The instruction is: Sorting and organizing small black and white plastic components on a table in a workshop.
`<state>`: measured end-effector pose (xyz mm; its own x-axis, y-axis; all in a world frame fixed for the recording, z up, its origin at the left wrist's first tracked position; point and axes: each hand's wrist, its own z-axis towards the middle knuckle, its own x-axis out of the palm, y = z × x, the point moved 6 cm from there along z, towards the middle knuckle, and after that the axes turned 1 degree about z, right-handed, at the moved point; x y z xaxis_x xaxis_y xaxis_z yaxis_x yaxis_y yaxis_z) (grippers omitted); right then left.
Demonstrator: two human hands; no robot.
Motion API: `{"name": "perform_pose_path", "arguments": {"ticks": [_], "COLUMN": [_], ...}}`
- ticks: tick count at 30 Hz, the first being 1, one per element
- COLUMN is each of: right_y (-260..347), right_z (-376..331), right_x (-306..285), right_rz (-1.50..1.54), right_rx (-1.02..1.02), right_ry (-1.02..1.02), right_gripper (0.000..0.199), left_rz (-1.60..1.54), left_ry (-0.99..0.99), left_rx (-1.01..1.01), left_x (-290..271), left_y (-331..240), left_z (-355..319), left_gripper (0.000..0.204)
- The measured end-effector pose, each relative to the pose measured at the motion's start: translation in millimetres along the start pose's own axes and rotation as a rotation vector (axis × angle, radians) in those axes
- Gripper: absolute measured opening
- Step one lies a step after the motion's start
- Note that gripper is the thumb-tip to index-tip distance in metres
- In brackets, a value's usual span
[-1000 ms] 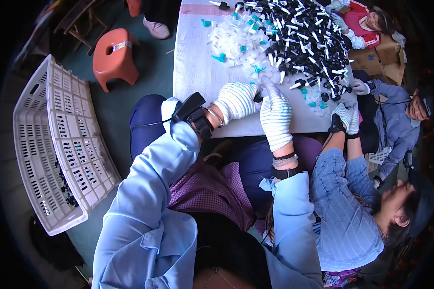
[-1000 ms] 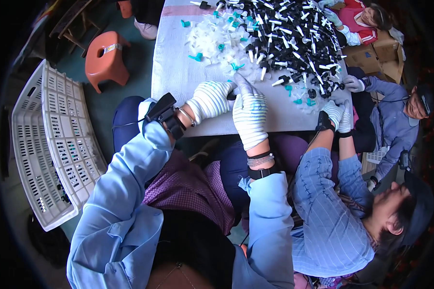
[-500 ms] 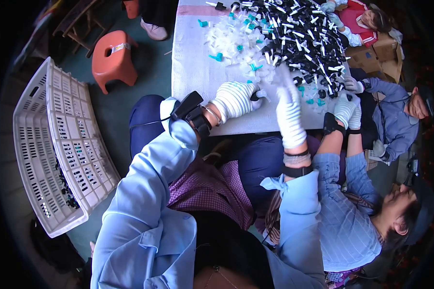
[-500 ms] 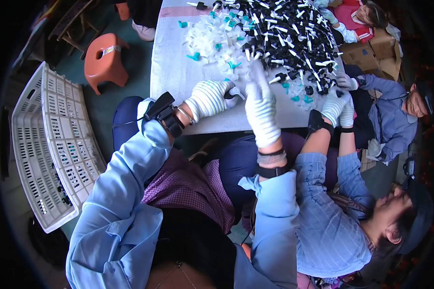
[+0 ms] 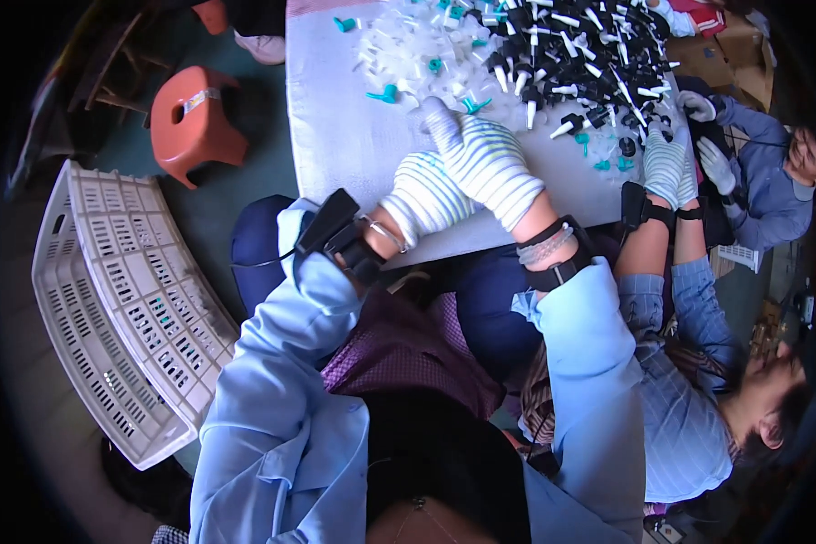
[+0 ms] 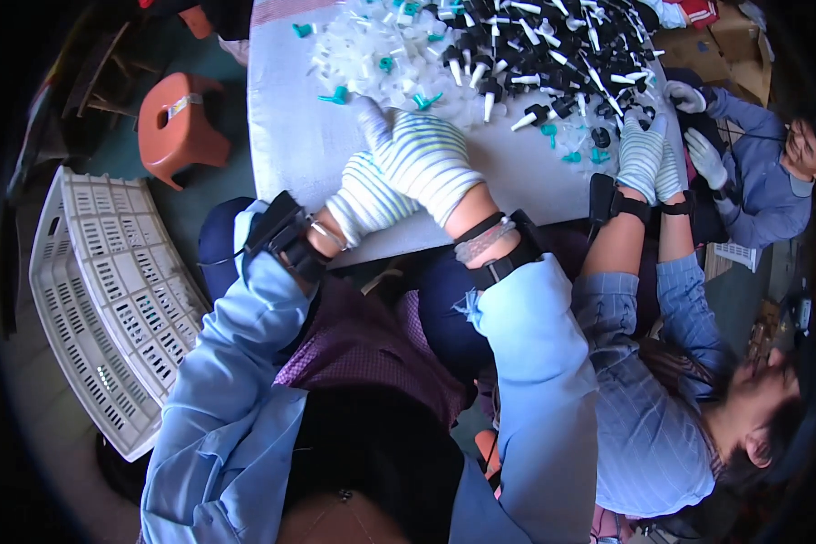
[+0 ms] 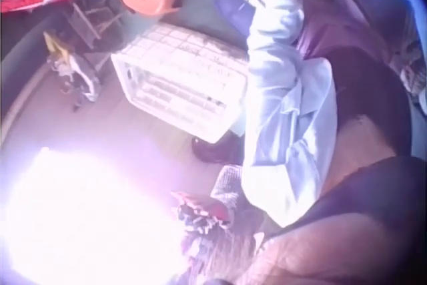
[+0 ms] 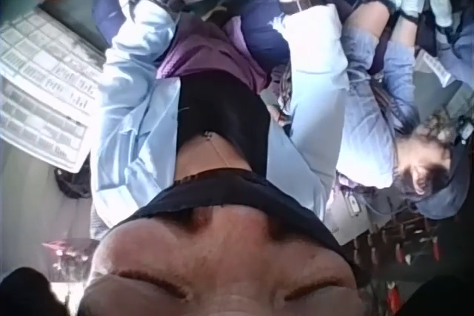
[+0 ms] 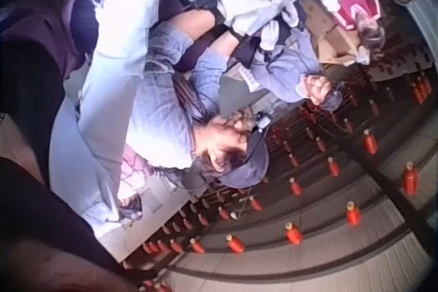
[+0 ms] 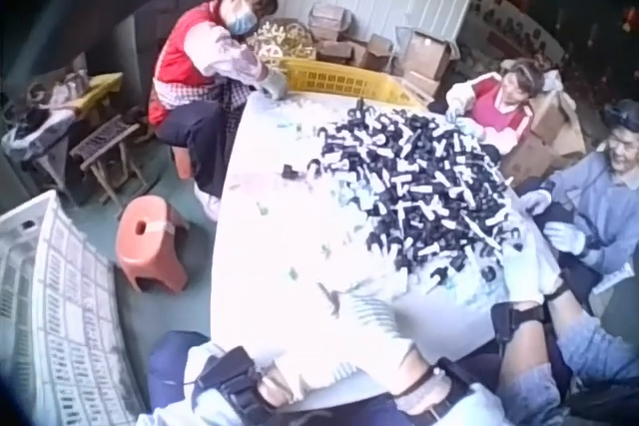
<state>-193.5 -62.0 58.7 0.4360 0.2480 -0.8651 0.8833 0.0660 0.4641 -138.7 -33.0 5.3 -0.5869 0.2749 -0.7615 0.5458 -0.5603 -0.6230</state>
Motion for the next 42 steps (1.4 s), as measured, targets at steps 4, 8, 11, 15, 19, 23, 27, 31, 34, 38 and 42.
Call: {"name": "perform_pose_path", "arguments": {"ticks": [4, 8, 11, 15, 19, 23, 27, 31, 34, 38, 42], "right_y": [-3, -3, -12, -2, -19, -82, -166, -187, -173, -180, -174], "right_z": [5, 8, 11, -12, -32, -45, -48, -36, -31, -30, -25], "right_x": [0, -2, -3, -8, -20, -45, -40, -45, -46, -52, -45], "right_rz": [-0.184, -0.118, -0.14, -0.038, 0.156, 0.215, 0.016, 0.12, 0.165, 0.363, 0.168], "right_rx": [-0.033, -0.021, -0.026, -0.071, -0.137, -0.027, 0.362, 0.482, 0.561, 0.658, 0.668], "right_ry": [-0.16, -0.175, -0.207, -0.386, -0.58, -0.764, -0.733, -0.583, -0.482, -0.524, -0.385], "right_gripper": [0.068, 0.063, 0.062, 0.056, 0.049, 0.047, 0.06, 0.064, 0.065, 0.065, 0.071], "left_rz": [-0.067, 0.001, 0.001, 0.022, 0.037, -0.156, -0.259, -0.172, -0.143, -0.079, -0.137], "left_ry": [-0.093, -0.04, -0.091, -0.082, 0.062, -0.021, -0.022, -0.003, 0.009, -0.034, -0.085], "left_rx": [0.083, 0.031, 0.055, 0.058, 0.016, -0.05, -0.056, -0.075, -0.102, -0.075, -0.09], "left_x": [5, 11, 19, 11, -5, -19, -9, -15, -17, -23, -21], "left_y": [5, 14, 16, 11, -4, -13, -5, -15, -11, -17, -12], "left_z": [2, 2, 9, 4, 5, -2, -2, 0, -2, 2, 1], "left_gripper": [0.033, 0.033, 0.032, 0.033, 0.036, 0.038, 0.034, 0.033, 0.034, 0.03, 0.028]}}
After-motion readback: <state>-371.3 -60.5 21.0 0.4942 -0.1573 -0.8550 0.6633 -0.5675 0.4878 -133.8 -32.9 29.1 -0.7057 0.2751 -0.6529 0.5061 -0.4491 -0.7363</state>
